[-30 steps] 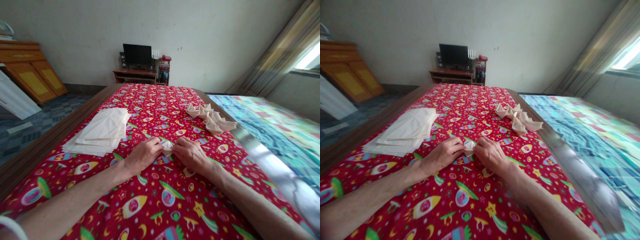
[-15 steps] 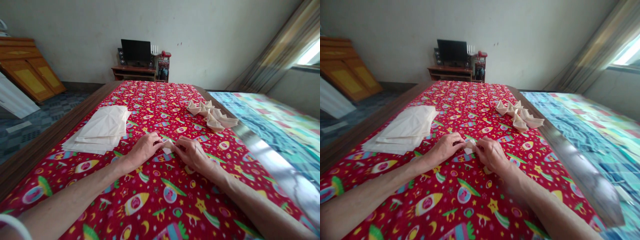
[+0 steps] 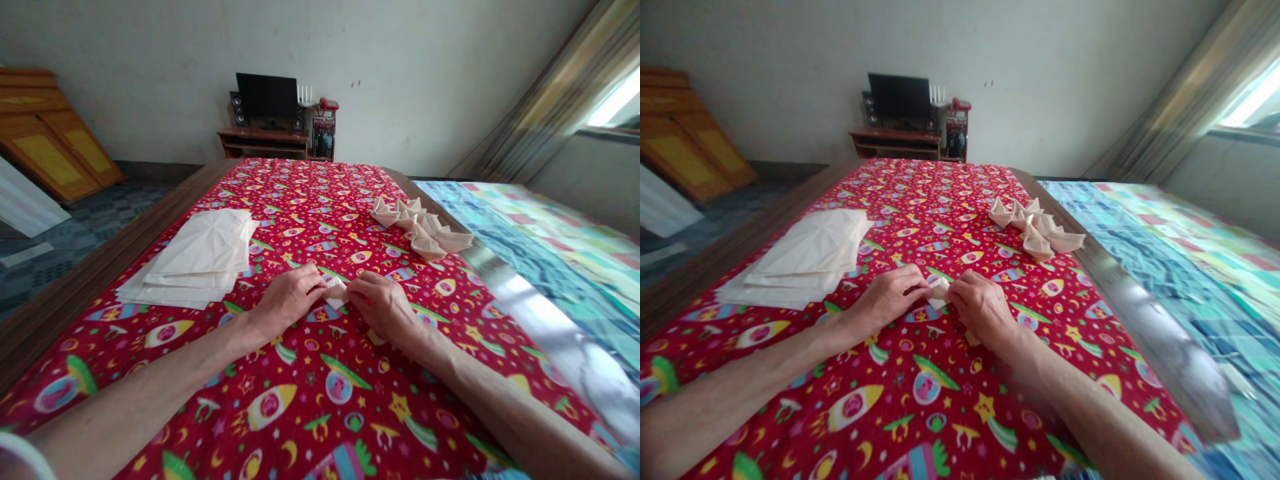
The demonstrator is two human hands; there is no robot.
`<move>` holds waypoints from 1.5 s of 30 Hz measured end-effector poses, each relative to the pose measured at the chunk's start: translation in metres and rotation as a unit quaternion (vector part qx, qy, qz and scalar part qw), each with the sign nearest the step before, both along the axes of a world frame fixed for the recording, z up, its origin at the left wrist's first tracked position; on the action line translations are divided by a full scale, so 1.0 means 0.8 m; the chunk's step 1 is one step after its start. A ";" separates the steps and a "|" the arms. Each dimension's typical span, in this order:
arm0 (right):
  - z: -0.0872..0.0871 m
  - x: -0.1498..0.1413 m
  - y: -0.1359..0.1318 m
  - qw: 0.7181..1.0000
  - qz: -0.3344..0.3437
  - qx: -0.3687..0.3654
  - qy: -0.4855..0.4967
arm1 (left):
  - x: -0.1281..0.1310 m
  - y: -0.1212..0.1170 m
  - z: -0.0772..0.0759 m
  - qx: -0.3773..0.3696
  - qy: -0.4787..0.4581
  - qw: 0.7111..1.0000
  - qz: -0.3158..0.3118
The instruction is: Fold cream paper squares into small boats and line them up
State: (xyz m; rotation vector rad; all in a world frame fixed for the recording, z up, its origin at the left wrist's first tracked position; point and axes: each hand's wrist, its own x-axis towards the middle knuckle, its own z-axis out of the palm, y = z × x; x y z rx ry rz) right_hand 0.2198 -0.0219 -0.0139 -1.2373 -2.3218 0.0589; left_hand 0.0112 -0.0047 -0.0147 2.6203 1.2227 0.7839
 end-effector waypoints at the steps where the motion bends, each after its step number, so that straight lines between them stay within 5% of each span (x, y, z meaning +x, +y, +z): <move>1: -0.002 0.002 0.001 1.000 -0.001 0.020 -0.011 | 0.000 -0.003 0.001 0.016 0.011 1.000 -0.007; 8: -0.006 0.009 0.001 0.998 0.046 0.050 -0.010 | 0.000 -0.013 0.006 0.138 0.094 0.984 -0.066; 21: -0.009 0.013 0.023 0.992 0.095 -0.032 0.073 | 0.005 -0.011 -0.001 0.073 0.042 0.996 -0.018; 26: -0.003 0.010 0.026 0.992 0.068 -0.066 0.079 | 0.006 -0.010 -0.011 0.009 0.009 0.999 0.045; 32: -0.005 0.007 0.027 0.998 0.030 -0.051 0.016 | 0.009 -0.011 -0.005 0.023 0.064 0.993 0.093; 39: 0.007 0.001 0.032 0.995 -0.013 -0.066 -0.075 | 0.008 -0.008 -0.001 0.020 0.093 0.992 0.085; 45: 0.005 0.004 0.038 0.994 -0.015 -0.104 -0.018 | 0.011 -0.008 -0.001 0.002 0.039 0.994 0.097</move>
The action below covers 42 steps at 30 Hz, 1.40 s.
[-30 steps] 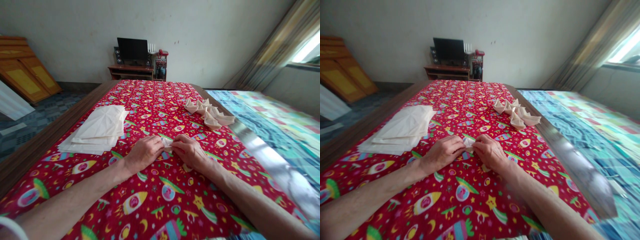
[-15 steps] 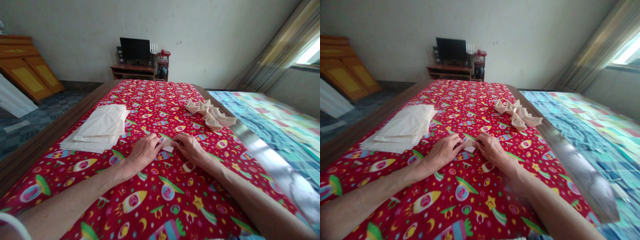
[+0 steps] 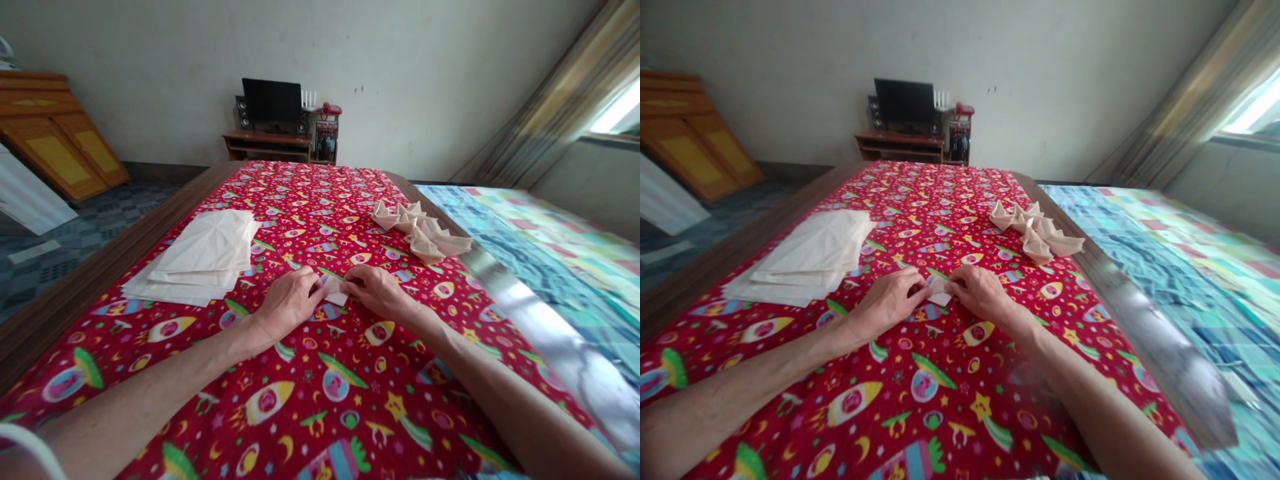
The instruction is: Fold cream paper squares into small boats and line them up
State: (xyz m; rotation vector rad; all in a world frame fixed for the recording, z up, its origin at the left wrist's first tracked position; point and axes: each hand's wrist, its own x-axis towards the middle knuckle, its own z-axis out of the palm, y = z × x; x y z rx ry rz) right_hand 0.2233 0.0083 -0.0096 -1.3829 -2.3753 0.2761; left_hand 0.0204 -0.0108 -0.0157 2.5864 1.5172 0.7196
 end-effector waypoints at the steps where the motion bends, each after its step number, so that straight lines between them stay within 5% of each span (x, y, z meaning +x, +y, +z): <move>1: 0.000 0.000 0.001 1.000 -0.005 -0.009 0.014 | 0.001 0.000 0.000 0.002 -0.010 1.000 0.001; 8: 0.003 -0.013 -0.001 0.998 -0.039 -0.029 0.033 | 0.007 0.000 -0.003 -0.020 -0.036 0.999 0.008; 17: 0.005 -0.013 0.002 0.995 0.018 -0.071 0.065 | 0.007 0.001 0.000 -0.060 -0.031 0.998 0.005; 32: -0.009 -0.004 -0.002 0.998 0.001 0.049 -0.028 | -0.001 -0.001 0.014 -0.052 0.023 0.998 0.031; 42: 0.000 -0.004 -0.006 0.998 -0.024 0.041 -0.041 | -0.002 0.001 0.015 -0.061 0.037 0.997 0.035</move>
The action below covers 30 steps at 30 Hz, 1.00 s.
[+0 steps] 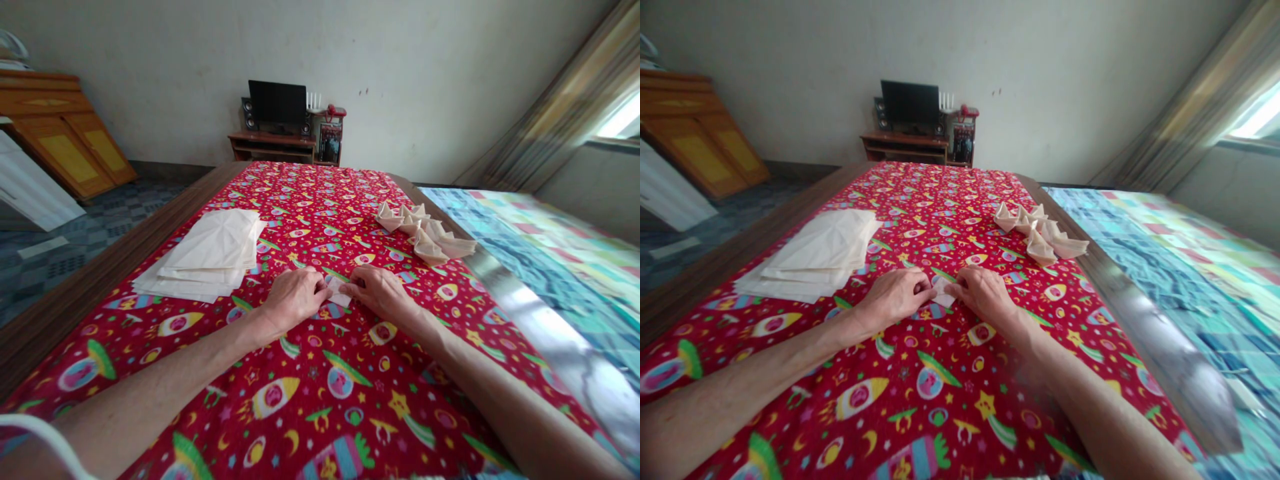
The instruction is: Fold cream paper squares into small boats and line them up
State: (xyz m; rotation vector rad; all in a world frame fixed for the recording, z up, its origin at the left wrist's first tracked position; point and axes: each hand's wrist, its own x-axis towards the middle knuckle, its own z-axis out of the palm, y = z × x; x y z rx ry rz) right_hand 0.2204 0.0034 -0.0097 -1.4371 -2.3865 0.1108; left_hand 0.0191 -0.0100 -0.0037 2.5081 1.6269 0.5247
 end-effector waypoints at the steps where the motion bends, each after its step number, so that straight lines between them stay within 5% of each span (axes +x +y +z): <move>1: 0.000 0.000 0.000 1.000 -0.005 -0.002 -0.003 | 0.000 0.000 0.000 -0.001 0.001 1.000 0.000; 11: 0.003 -0.004 0.004 0.999 -0.018 -0.040 -0.008 | 0.006 0.001 0.010 -0.041 0.023 0.999 0.025; 19: 0.004 0.004 0.003 0.998 -0.001 -0.066 0.013 | -0.006 0.004 0.000 -0.017 0.003 1.000 0.005; 30: -0.002 -0.005 -0.004 0.978 -0.032 -0.068 0.193 | -0.005 0.005 -0.013 0.054 -0.059 0.996 -0.035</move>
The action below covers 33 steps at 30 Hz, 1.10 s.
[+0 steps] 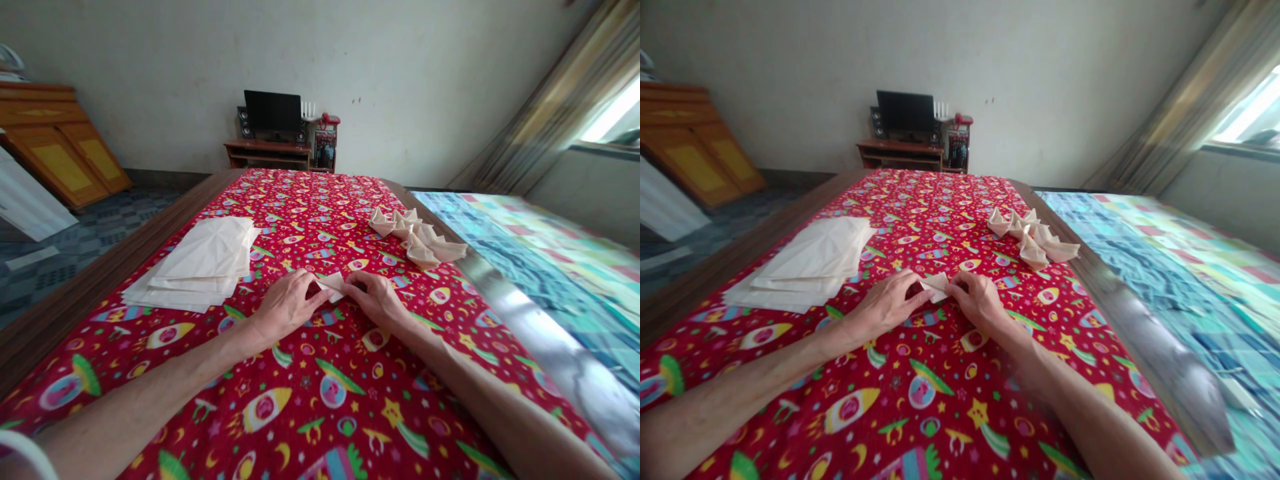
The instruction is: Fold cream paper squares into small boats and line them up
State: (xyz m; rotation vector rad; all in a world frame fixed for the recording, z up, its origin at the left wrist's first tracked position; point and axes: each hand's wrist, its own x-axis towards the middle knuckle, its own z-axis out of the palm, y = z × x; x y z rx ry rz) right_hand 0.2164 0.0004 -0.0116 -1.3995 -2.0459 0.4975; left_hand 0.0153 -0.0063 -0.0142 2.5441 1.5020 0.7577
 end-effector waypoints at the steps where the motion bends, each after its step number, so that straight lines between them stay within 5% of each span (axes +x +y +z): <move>1: 0.001 -0.003 -0.002 1.000 -0.004 -0.004 0.008 | 0.002 0.000 0.000 -0.008 -0.010 1.000 0.003; 5: 0.002 -0.013 -0.010 1.000 0.016 -0.016 0.002 | 0.013 -0.001 0.002 -0.023 -0.077 0.997 0.021; 10: 0.000 -0.014 -0.017 0.998 0.063 -0.018 0.003 | 0.006 0.007 0.017 0.046 -0.115 0.992 0.021; 13: 0.003 -0.013 -0.022 0.998 0.052 0.019 0.040 | -0.007 0.010 0.029 0.097 -0.061 0.993 0.007; 18: 0.013 -0.017 -0.029 0.981 0.054 0.186 0.018 | -0.008 -0.004 0.041 0.151 0.109 0.982 -0.042; 22: 0.011 -0.016 -0.023 0.973 0.063 0.214 -0.062 | 0.003 -0.011 0.034 0.139 0.119 0.981 -0.067; 29: 0.000 0.000 -0.010 0.967 0.064 0.211 -0.126 | -0.002 0.004 0.012 0.071 -0.008 0.996 -0.051; 33: 0.003 0.007 -0.011 0.968 0.056 0.198 -0.140 | -0.004 0.005 0.010 0.079 0.018 0.994 -0.073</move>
